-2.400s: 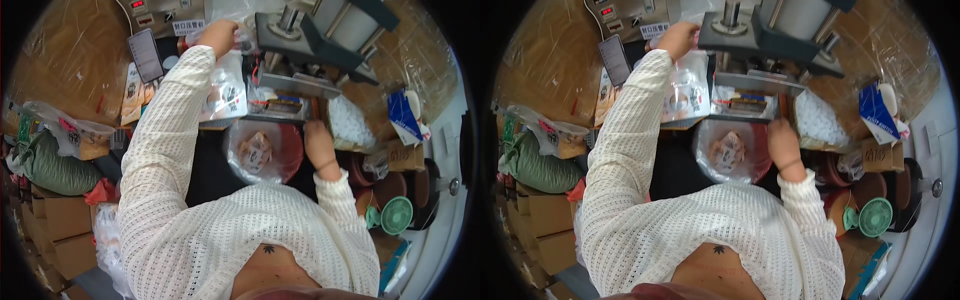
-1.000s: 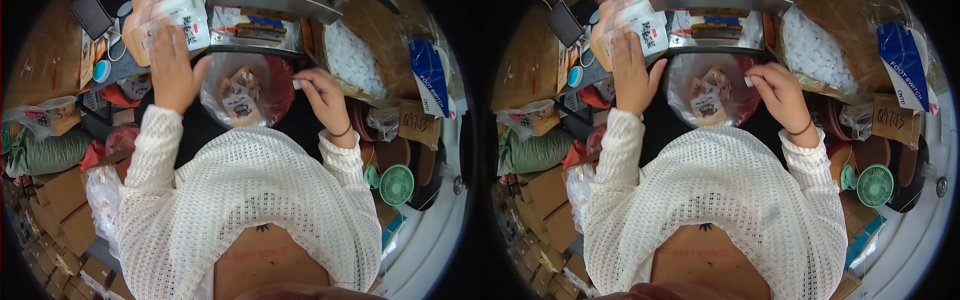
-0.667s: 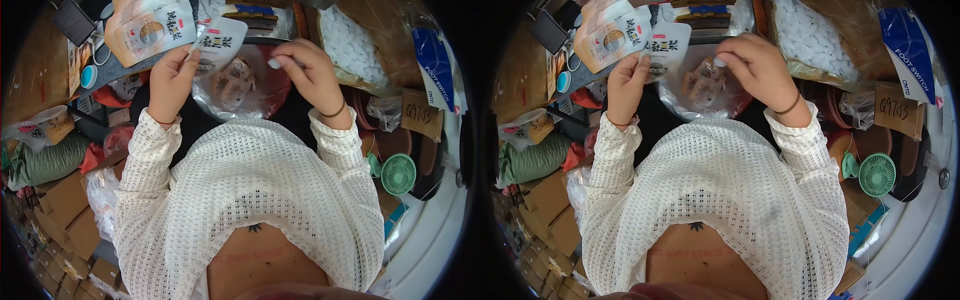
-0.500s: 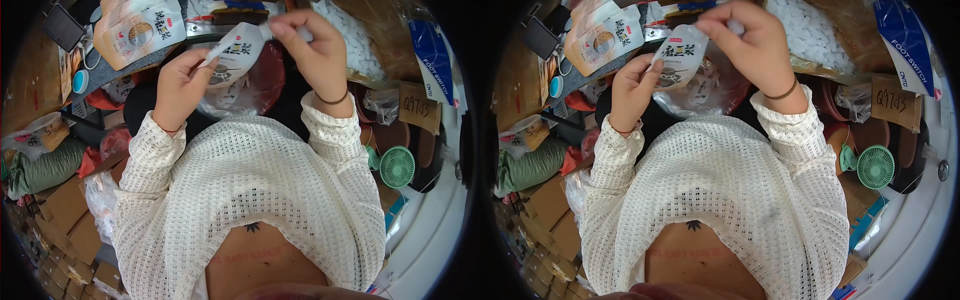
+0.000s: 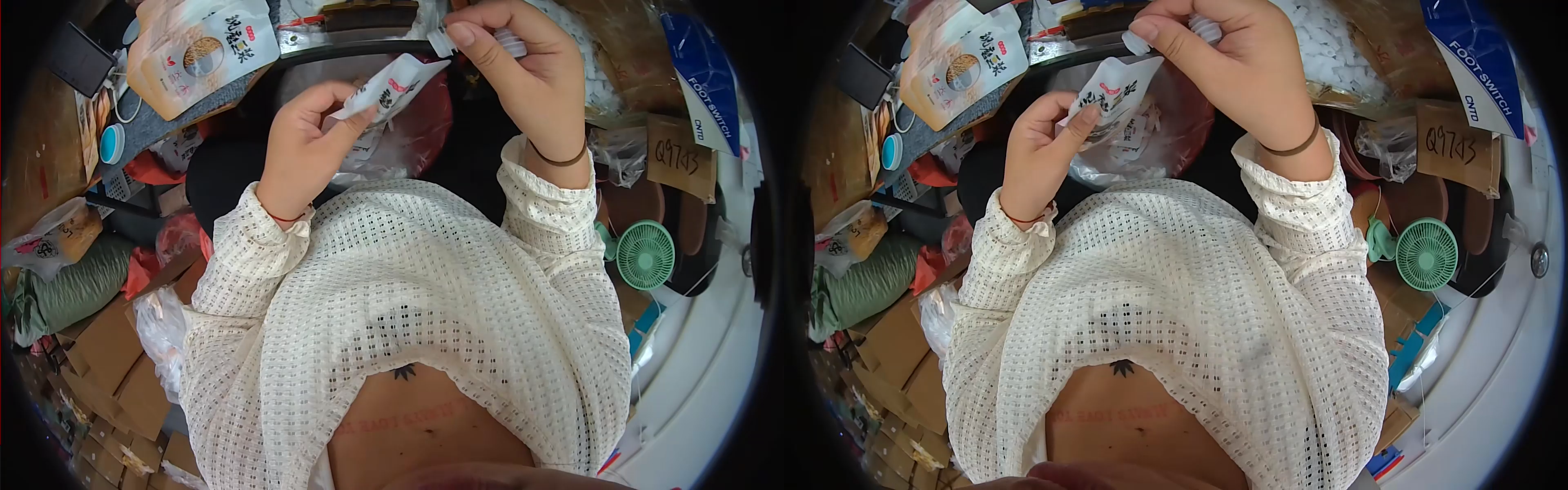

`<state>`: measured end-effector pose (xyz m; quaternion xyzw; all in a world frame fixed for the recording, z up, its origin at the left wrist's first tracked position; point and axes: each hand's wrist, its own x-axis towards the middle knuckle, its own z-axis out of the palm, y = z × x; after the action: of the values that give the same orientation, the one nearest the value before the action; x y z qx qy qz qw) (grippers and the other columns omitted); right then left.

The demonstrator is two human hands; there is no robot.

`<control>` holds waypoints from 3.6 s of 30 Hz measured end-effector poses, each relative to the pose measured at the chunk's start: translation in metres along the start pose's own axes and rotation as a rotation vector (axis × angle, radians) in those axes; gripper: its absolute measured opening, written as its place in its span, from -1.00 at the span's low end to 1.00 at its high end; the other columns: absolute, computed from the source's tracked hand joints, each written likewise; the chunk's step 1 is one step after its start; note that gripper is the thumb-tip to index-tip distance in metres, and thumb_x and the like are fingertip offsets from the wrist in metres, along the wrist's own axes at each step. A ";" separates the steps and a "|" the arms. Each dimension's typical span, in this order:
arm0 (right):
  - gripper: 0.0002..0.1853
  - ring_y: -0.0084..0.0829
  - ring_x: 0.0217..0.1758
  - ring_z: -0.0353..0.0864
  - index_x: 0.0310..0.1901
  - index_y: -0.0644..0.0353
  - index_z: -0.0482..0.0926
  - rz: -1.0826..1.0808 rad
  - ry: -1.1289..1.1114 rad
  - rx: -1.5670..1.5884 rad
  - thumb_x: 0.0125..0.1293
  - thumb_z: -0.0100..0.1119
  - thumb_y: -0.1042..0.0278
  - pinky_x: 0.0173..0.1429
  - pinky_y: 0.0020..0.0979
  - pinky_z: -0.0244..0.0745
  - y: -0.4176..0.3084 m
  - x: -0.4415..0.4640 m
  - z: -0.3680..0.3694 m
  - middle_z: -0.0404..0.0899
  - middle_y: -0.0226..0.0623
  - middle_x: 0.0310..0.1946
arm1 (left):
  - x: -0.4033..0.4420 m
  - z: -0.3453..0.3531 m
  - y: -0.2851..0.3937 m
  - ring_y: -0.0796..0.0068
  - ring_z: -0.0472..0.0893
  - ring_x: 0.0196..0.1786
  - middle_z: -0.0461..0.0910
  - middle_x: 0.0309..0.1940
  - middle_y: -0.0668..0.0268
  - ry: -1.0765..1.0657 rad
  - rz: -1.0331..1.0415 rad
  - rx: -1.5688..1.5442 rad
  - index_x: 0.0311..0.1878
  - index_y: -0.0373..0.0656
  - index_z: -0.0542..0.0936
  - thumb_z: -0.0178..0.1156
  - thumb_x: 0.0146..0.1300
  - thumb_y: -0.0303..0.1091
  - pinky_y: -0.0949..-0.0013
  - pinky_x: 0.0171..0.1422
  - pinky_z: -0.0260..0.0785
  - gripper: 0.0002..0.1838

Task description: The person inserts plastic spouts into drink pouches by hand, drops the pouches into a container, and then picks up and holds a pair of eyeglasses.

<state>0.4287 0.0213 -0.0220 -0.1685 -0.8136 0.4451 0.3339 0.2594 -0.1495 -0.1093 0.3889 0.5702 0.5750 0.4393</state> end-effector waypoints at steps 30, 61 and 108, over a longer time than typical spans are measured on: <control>-0.78 -0.13 -0.13 0.74 0.00 0.28 0.62 -0.059 0.305 -0.868 0.41 0.31 0.38 -0.05 -0.29 0.60 0.091 -0.015 -0.082 0.72 -0.06 -0.13 | 0.052 -0.020 0.002 0.25 0.69 0.04 0.66 0.06 0.05 0.124 -0.052 -0.141 0.28 -0.45 0.41 0.24 0.43 -0.36 0.25 0.17 0.56 -0.52; -0.83 -0.46 -0.21 0.61 -0.02 0.30 0.66 0.335 0.040 0.151 0.44 0.27 0.44 -0.18 -0.42 0.50 0.006 0.004 -0.024 0.67 -0.27 -0.24 | 0.007 0.016 0.017 0.50 0.70 0.03 0.72 0.05 0.19 -0.321 -0.332 -0.364 0.15 -0.37 0.61 0.19 0.43 -0.44 0.41 0.21 0.52 -0.70; -0.80 -0.56 -0.27 0.53 0.02 0.24 0.70 -0.187 -0.287 -0.357 0.44 0.25 0.41 -0.19 -0.52 0.41 0.013 0.000 -0.001 0.62 -0.40 -0.27 | 0.001 0.012 0.016 0.55 0.68 0.03 0.72 0.04 0.22 -0.297 -0.298 -0.355 0.17 -0.34 0.61 0.20 0.50 -0.37 0.41 0.19 0.51 -0.70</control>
<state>0.4286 0.0290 -0.0326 -0.0841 -0.9305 0.2806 0.2197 0.2696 -0.1446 -0.0926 0.2977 0.4406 0.5317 0.6592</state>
